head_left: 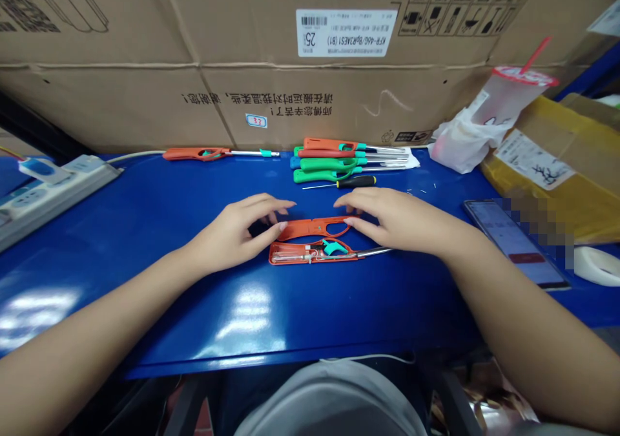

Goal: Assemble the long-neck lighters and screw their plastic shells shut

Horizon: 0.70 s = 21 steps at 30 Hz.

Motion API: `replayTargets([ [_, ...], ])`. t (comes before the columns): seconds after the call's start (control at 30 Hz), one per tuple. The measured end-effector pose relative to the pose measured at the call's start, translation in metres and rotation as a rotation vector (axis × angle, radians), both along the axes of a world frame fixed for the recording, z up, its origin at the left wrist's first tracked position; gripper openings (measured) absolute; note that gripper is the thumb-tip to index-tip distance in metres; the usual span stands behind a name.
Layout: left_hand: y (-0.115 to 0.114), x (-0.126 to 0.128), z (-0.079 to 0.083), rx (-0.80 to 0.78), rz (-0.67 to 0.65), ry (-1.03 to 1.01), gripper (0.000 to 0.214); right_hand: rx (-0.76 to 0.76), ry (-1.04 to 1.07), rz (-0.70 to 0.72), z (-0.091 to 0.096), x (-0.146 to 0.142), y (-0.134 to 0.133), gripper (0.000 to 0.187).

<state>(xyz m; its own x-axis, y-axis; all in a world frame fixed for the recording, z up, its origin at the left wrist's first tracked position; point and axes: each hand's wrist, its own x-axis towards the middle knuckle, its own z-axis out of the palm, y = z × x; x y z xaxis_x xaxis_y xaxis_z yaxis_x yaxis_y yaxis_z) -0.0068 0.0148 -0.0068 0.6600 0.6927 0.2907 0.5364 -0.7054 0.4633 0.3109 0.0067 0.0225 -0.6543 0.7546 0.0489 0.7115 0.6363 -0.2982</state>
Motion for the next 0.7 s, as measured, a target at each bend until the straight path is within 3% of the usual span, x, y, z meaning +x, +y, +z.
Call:
replayTargets([
  [0.1,0.003,-0.003,0.005,0.093,0.002,0.022,0.032,-0.013,0.004,-0.026,0.002,0.009,0.004,0.024],
  [0.27,-0.001,-0.004,0.014,0.117,-0.265,0.139,0.033,-0.357,-0.026,0.018,0.016,0.017,-0.001,0.028],
  [0.4,-0.007,0.000,0.014,0.105,-0.288,0.222,0.029,-0.497,-0.115,0.053,0.018,0.015,-0.004,0.015],
  [0.5,-0.008,0.001,0.012,0.048,-0.279,0.201,0.023,-0.518,-0.086,0.040,0.018,0.015,-0.003,0.016],
  [0.7,-0.007,0.000,0.011,-0.021,-0.278,0.170,0.022,-0.423,-0.036,-0.019,0.016,0.016,-0.001,0.022],
])
